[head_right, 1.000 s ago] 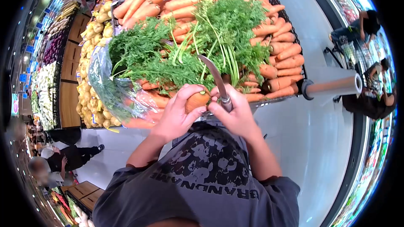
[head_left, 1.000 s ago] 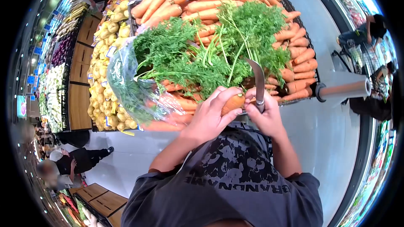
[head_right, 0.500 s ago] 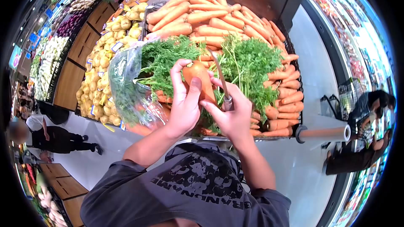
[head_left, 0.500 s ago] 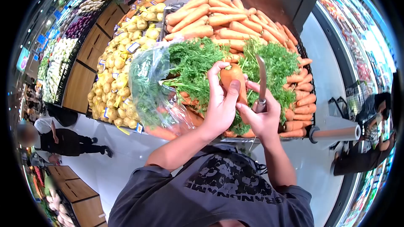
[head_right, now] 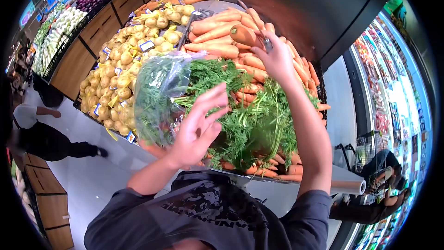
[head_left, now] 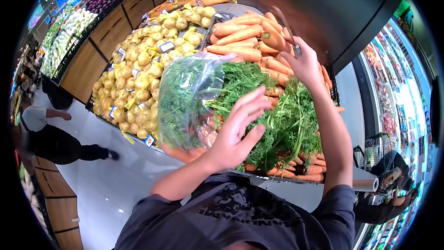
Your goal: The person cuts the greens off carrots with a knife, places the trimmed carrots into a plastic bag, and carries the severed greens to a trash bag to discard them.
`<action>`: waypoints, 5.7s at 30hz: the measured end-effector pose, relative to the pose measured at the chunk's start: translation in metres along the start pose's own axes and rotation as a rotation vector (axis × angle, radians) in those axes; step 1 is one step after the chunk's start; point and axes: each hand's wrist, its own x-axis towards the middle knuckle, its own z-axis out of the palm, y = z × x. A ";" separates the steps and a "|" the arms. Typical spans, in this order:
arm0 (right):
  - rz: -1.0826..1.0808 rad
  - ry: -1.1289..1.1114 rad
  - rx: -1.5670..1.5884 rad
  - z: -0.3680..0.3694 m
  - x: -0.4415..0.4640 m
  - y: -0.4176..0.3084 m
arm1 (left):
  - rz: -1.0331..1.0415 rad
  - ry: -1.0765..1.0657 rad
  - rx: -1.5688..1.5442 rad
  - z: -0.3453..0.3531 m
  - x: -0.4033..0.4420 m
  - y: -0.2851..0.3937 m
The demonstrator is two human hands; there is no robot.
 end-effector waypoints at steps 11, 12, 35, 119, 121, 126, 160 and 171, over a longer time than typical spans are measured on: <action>0.194 -0.411 -0.526 0.093 0.091 0.067 | -0.129 0.329 0.505 -0.053 -0.090 -0.001; 0.190 -0.422 -0.529 0.096 0.089 0.068 | -0.189 0.332 0.537 -0.056 -0.094 -0.001; 0.542 -0.344 0.168 -0.082 -0.148 -0.112 | -0.063 -0.228 1.316 -0.109 -0.102 -0.030; 0.648 0.757 1.005 -0.168 -0.363 -0.119 | -0.594 -0.477 0.766 0.007 -0.065 0.011; 0.676 0.879 0.941 -0.191 -0.349 -0.109 | -0.563 -0.599 0.561 0.033 -0.052 0.007; 0.636 0.829 0.786 -0.208 -0.323 -0.089 | -0.301 -0.582 0.143 0.111 -0.016 -0.001; 0.387 -0.194 -0.120 -0.150 -0.369 -0.008 | -0.429 -0.230 0.399 0.197 -0.055 -0.100; 0.443 -0.175 -0.193 -0.118 -0.368 -0.011 | -0.322 -0.219 0.659 0.188 -0.052 -0.095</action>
